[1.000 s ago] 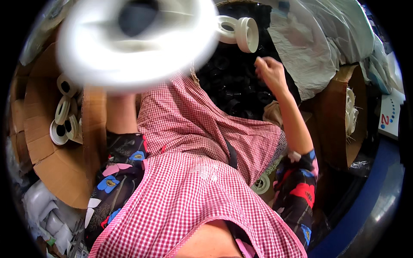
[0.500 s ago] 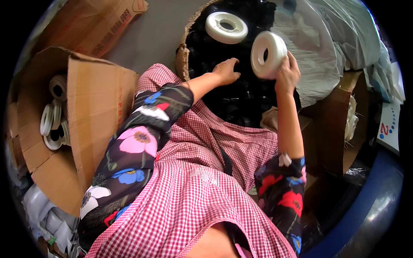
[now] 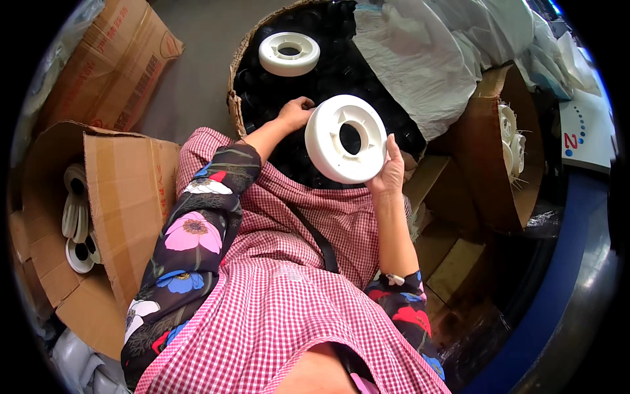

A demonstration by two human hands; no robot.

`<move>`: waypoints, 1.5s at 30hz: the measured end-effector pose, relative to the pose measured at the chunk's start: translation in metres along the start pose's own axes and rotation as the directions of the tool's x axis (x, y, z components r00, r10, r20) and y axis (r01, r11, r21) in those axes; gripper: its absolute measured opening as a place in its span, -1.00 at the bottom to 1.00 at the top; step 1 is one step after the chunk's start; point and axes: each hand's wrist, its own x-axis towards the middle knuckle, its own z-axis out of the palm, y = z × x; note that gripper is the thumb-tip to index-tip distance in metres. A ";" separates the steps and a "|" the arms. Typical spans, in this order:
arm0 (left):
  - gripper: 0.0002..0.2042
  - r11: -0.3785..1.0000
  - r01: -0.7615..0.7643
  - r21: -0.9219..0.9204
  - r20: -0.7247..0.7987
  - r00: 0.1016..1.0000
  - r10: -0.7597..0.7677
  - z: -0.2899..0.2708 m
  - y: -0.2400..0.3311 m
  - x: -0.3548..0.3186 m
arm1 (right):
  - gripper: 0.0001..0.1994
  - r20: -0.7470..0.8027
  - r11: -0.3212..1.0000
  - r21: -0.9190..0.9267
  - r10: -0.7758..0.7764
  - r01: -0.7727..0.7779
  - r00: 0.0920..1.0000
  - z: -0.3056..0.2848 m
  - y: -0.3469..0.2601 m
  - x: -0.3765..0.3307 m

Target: The person assembles white plastic reels by hand, pressing a black circular core into the center of each white ring and tossing the completed items into a central container.

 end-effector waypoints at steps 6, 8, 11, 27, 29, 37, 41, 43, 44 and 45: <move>-0.63 0.977 0.127 0.172 -0.164 0.981 -0.098 0.032 0.007 0.025 | -0.64 -0.054 0.976 -0.161 -0.155 0.144 0.986 -0.009 -0.009 -0.036; -0.67 0.983 0.168 0.070 -0.200 0.968 -0.152 0.023 -0.005 0.026 | -0.65 -0.001 0.977 -0.141 -0.163 0.161 0.987 -0.007 -0.015 -0.039; -0.73 0.991 0.010 -0.133 -0.102 0.995 -0.023 0.012 0.020 -0.005 | -0.65 0.023 0.992 -0.014 -0.122 0.122 0.992 -0.018 -0.020 -0.037; -0.36 0.890 -0.395 -0.227 0.256 0.858 0.446 -0.024 0.118 -0.156 | -0.49 0.402 0.608 -0.614 -0.307 0.503 0.863 0.002 0.039 -0.065; -0.41 0.862 -0.118 -0.493 0.316 0.899 0.304 -0.015 0.117 -0.161 | -0.56 0.495 0.550 -0.580 -0.347 0.601 0.796 0.003 0.035 -0.069; -0.38 0.689 0.179 -0.703 0.429 0.878 0.210 -0.029 0.129 -0.169 | -0.63 0.812 0.151 -0.430 -0.366 0.890 0.454 0.015 0.020 -0.078; -0.39 0.846 -0.037 -0.533 0.313 0.919 0.238 -0.031 0.123 -0.160 | -0.71 0.333 0.645 -0.636 -0.265 0.423 0.905 0.024 0.035 -0.062; -0.39 0.858 -0.072 -0.508 0.323 0.908 0.268 -0.035 0.109 -0.159 | -0.72 0.086 0.609 -0.793 0.113 -0.001 0.990 0.036 0.013 -0.059; -0.40 0.813 -0.115 -0.570 0.287 0.900 0.328 -0.037 0.099 -0.160 | -0.71 -0.071 0.523 -0.821 0.304 -0.229 0.950 0.040 0.000 -0.058; -0.42 0.838 -0.152 -0.525 0.282 0.897 0.340 -0.042 0.100 -0.159 | -0.64 -0.027 0.326 -0.917 0.525 -0.230 0.851 0.027 -0.017 -0.048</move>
